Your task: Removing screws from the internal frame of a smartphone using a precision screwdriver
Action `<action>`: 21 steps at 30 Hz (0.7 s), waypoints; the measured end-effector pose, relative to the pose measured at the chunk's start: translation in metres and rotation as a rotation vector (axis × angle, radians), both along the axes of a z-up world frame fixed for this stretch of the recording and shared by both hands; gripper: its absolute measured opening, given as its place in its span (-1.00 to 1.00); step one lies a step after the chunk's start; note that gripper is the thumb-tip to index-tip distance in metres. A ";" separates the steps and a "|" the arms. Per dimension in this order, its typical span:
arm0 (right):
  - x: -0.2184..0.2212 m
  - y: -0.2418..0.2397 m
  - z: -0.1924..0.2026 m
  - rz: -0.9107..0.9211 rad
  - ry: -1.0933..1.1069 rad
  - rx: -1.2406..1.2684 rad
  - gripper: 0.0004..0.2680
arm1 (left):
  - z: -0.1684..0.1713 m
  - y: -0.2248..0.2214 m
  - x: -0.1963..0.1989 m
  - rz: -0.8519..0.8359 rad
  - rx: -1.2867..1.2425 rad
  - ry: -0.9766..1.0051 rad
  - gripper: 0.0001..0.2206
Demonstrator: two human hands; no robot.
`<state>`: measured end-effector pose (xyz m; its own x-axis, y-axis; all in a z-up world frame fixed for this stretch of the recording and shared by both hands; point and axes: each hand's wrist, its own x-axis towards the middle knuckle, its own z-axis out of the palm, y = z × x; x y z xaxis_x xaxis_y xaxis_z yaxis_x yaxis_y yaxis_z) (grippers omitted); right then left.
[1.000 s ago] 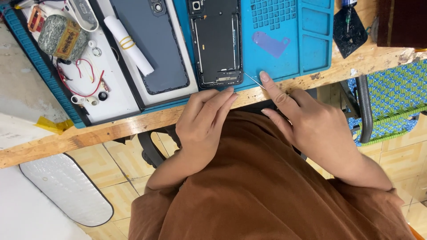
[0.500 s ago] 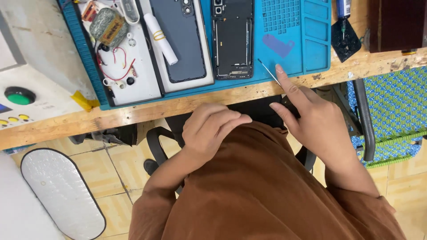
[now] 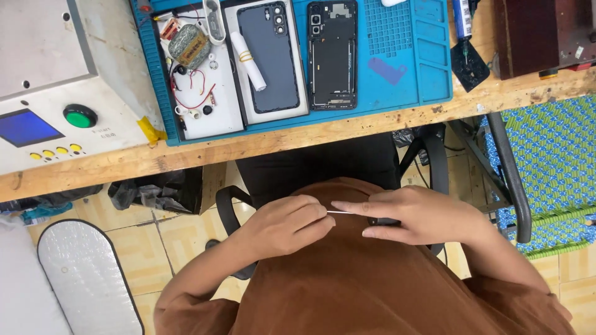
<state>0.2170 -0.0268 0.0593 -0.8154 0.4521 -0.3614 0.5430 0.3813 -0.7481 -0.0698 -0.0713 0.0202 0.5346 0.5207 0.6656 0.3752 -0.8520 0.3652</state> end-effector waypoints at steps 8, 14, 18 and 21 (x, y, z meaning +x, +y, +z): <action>-0.016 0.005 0.000 0.052 0.158 -0.349 -0.54 | -0.009 -0.024 -0.019 -0.035 -0.217 0.013 -0.84; -0.018 0.003 -0.022 0.111 0.259 -0.521 -0.56 | -0.008 -0.037 -0.030 -0.033 -0.261 0.054 -0.92; -0.023 0.006 -0.037 0.169 0.254 -0.640 -0.58 | -0.011 -0.052 -0.038 0.015 -0.290 0.081 -0.94; -0.013 0.009 -0.063 0.146 0.263 -0.766 -0.60 | -0.009 -0.065 -0.055 0.083 -0.314 0.135 -0.93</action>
<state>0.2043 -0.0182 -0.0033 -0.9482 0.0402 -0.3152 0.2978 -0.2337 -0.9256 -0.1252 -0.1360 0.0110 0.5540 0.7342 0.3925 0.5017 -0.6706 0.5465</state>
